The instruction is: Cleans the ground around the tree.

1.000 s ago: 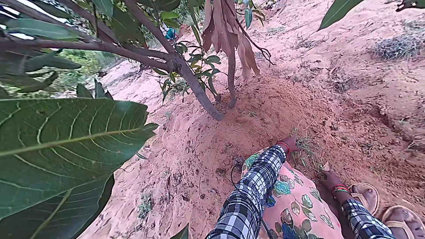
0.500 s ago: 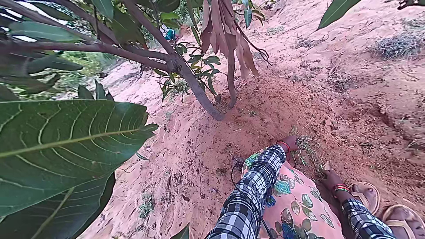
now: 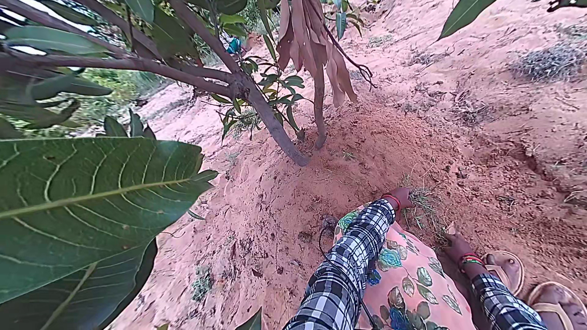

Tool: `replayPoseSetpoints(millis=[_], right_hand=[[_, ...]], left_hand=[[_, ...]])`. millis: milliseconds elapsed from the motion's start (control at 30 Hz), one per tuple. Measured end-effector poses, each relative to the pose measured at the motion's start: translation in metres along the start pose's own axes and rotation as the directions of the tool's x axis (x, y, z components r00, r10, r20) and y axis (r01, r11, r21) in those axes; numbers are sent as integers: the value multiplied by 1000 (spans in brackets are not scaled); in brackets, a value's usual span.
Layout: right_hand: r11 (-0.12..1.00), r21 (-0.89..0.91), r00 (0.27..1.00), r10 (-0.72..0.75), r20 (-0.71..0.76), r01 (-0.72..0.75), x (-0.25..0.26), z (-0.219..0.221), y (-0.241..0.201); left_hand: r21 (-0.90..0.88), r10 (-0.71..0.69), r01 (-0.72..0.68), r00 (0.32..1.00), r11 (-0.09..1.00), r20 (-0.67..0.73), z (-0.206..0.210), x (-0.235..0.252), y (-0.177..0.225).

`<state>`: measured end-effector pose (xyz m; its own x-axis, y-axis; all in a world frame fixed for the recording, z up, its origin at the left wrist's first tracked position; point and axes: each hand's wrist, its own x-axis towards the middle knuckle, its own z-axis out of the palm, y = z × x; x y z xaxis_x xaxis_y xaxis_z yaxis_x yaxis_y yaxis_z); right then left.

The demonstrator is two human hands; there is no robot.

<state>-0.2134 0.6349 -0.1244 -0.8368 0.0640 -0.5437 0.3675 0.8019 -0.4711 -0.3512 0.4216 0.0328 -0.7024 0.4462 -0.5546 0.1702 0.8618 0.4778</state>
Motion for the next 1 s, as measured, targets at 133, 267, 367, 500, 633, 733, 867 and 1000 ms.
replayPoseSetpoints(millis=[133, 267, 367, 500, 633, 733, 867, 1000], right_hand=[[1000, -7, 1000, 2, 8, -2, 0, -1, 0], [1000, -10, 1000, 6, 5, -5, 1, 0, 0], [1000, -12, 1000, 2, 4, -2, 2, 0, 1], [1000, -15, 1000, 2, 10, -2, 2, 0, 1], [1000, -12, 1000, 3, 4, -3, 2, 0, 1], [1000, -11, 1000, 1, 4, -1, 0, -1, 0], [1000, -17, 1000, 2, 7, -2, 2, 1, 1], [1000, -14, 1000, 2, 9, -2, 2, 1, 1]], left_hand=[[-4, 8, -8, 1000, 1000, -3, 0, 0, 0], [4, 6, -6, 1000, 1000, 0, 0, 1, 0], [2, 6, -6, 1000, 1000, -5, 0, 0, 0], [-3, 5, -5, 1000, 1000, -7, 1, 1, 0], [9, 3, -3, 1000, 1000, 0, 2, 5, -2], [3, -4, 4, 1000, 1000, 3, 1, 2, -1], [-9, -6, 6, 1000, 1000, 2, 0, 0, 1], [-9, -4, 4, 1000, 1000, 2, -1, -1, 1]])
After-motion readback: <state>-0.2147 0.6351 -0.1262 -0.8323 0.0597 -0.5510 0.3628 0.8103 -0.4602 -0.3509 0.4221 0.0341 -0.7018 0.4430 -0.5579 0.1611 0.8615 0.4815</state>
